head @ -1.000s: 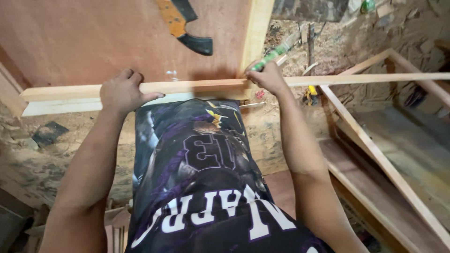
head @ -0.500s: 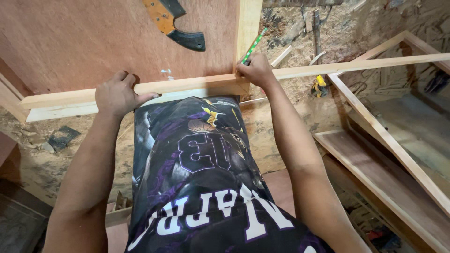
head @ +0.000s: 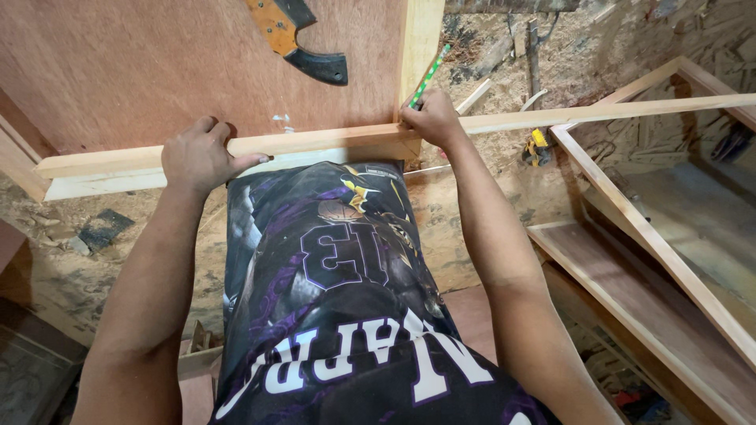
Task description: The person measures and marks a wooden board using a pencil, then saws the board by hand on a workshop floor.
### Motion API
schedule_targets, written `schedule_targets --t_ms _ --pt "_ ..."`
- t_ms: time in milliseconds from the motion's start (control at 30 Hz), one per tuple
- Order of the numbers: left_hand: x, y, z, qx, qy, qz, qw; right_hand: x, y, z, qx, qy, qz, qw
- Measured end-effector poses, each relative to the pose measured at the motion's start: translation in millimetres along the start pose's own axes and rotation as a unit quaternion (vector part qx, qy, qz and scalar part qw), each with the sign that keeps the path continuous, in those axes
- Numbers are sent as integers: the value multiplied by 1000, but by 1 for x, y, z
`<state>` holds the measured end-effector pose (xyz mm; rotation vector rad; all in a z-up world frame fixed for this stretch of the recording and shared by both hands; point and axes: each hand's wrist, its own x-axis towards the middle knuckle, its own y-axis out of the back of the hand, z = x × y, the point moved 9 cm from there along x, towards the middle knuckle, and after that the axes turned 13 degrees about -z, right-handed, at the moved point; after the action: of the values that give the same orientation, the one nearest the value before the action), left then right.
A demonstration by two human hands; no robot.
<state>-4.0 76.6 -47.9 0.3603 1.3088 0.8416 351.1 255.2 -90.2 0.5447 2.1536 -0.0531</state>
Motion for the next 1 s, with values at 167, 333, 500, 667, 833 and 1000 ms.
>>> schedule_targets --t_ms 167,333,500,667,833,1000 --pt "3 -5 -1 -5 11 -27 1000 -3 0 1 -16 -31 1 999" --pt "1 -1 0 -9 10 -24 1000 3 -1 5 28 14 -16 999" --pt "0 -1 -2 -33 -2 -21 999 26 8 -7 -41 -38 13 998" --pt "-10 7 2 -66 -77 34 994 56 29 -102 -146 136 205 958" --pt "-32 20 8 -95 -84 105 986 69 -28 -156 -241 101 194 946" --pt "-67 35 -25 -73 -77 148 983 60 -80 -199 -336 164 267 888"
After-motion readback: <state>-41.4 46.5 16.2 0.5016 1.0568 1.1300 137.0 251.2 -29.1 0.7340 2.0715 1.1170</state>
